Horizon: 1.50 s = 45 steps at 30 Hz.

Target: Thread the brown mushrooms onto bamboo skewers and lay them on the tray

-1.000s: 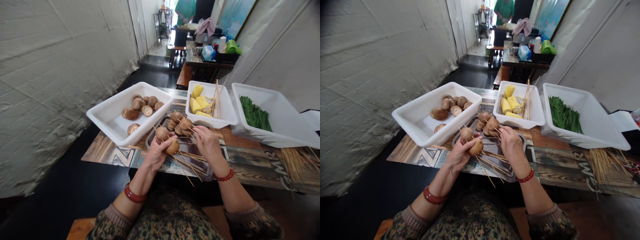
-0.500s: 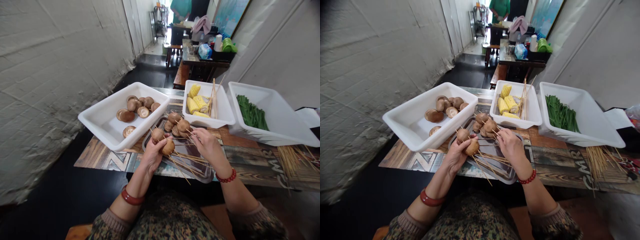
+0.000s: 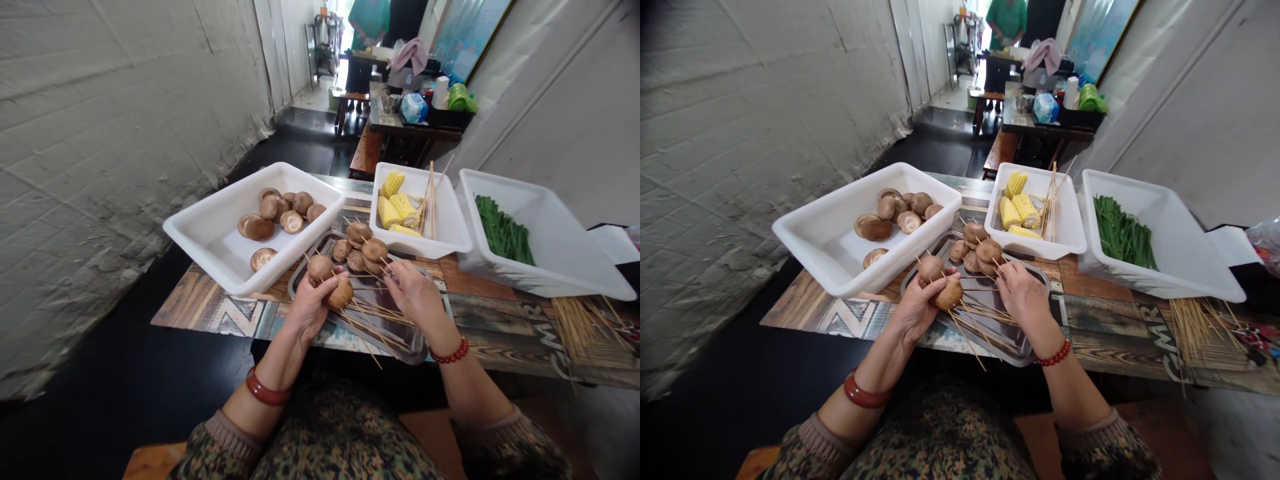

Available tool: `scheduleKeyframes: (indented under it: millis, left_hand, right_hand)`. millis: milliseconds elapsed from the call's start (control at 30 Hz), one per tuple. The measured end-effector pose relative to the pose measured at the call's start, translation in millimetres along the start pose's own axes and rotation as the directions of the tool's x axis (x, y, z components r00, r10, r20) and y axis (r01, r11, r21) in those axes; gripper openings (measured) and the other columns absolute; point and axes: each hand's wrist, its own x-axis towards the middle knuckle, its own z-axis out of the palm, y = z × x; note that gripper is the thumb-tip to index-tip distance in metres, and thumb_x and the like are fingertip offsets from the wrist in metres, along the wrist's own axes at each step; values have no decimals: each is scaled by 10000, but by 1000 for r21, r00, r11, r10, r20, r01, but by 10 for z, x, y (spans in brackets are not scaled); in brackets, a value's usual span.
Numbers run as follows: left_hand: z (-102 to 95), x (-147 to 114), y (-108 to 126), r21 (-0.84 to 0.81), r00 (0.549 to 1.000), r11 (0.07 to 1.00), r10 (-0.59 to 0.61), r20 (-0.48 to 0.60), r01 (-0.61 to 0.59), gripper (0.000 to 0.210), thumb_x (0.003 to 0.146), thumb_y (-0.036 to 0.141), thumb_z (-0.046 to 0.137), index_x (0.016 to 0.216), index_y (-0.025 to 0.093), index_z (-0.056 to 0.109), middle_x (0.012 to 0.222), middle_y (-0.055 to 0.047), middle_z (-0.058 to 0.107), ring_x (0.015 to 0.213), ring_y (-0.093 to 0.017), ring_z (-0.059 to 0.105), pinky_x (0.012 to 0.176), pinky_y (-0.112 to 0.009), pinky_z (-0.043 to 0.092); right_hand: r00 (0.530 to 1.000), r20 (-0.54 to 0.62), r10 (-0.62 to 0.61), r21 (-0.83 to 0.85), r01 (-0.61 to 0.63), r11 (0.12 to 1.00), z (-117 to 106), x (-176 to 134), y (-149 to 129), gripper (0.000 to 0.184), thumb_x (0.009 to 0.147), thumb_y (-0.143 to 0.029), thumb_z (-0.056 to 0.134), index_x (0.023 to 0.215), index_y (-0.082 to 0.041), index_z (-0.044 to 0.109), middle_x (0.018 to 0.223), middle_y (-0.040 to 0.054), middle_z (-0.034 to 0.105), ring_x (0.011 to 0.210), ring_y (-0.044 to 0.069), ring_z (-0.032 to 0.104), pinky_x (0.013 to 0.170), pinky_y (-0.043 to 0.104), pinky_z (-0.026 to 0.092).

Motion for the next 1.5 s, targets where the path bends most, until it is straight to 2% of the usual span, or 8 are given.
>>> scheduleKeyframes:
  millis: [233, 500, 767, 933, 1000, 1100, 1267, 1500]
  left_hand:
    - [-24, -37, 26, 0, 1000, 1000, 3, 3, -3, 506, 596, 172, 855, 1024, 145, 585, 1052, -108, 715, 943, -232, 714, 844, -329, 552]
    - [-15, -61, 67, -33, 999, 999, -14, -35, 12, 470, 610, 206, 842, 998, 152, 583, 984, -97, 729, 857, -221, 725, 773, -320, 576]
    - [-124, -249, 159, -34, 976, 997, 65, -208, -73, 387, 661, 231, 810, 982, 150, 610, 904, -63, 747, 815, -198, 725, 754, -301, 581]
    - [-158, -257, 147, 15, 970, 997, 79, -228, -78, 358, 653, 235, 818, 950, 145, 640, 883, -50, 743, 819, -190, 717, 785, -293, 563]
    - [-162, -259, 149, 49, 969, 995, 97, -227, -88, 355, 653, 241, 820, 946, 148, 641, 866, -43, 739, 796, -185, 712, 762, -287, 560]
    - [-165, -278, 167, 77, 970, 993, 101, -221, -86, 361, 650, 252, 823, 940, 143, 637, 848, -47, 733, 803, -201, 715, 749, -296, 561]
    - [-130, -328, 193, 66, 972, 996, 73, -222, -60, 394, 638, 269, 830, 952, 152, 622, 856, -37, 732, 838, -221, 721, 797, -333, 563]
    - [-28, -338, 130, 46, 988, 998, 47, -147, -41, 370, 672, 278, 812, 960, 154, 614, 858, -45, 730, 833, -221, 726, 809, -338, 563]
  right_hand:
    - [999, -44, -29, 77, 32, 997, -91, 2, 121, 146, 964, -214, 498, 955, -205, 643, 965, 69, 713, 892, 231, 680, 753, 315, 519]
    - [980, -150, -131, 61, 141, 988, -159, -332, -106, 172, 983, -180, 468, 1035, -183, 632, 1056, 106, 697, 969, 243, 664, 839, 356, 523]
    - [980, -5, -200, 44, 200, 979, -48, -584, -320, 171, 986, -153, 469, 1009, -183, 637, 1039, 114, 692, 956, 260, 644, 838, 403, 517]
    - [966, 139, -219, 162, 196, 967, -140, -551, -352, 200, 948, -223, 577, 1137, -206, 639, 1180, 119, 679, 1058, 282, 638, 910, 453, 529]
    - [963, 143, -230, 257, 189, 948, -237, -504, -287, 231, 949, -289, 593, 1163, -221, 648, 1237, 110, 674, 1125, 278, 633, 956, 456, 525]
    - [985, 55, -162, 343, 134, 930, -315, -364, -97, 236, 1002, -270, 480, 1131, -229, 673, 1211, 87, 703, 1159, 242, 638, 1004, 422, 507]
    - [992, 2, -128, 202, 125, 971, -111, -60, 191, 150, 958, -233, 538, 1007, -193, 674, 1135, 100, 715, 1067, 255, 661, 923, 400, 526]
    - [991, 28, -133, 122, 129, 984, 244, 103, 145, 102, 890, -227, 649, 979, -177, 651, 1062, 113, 707, 1016, 275, 638, 905, 410, 480]
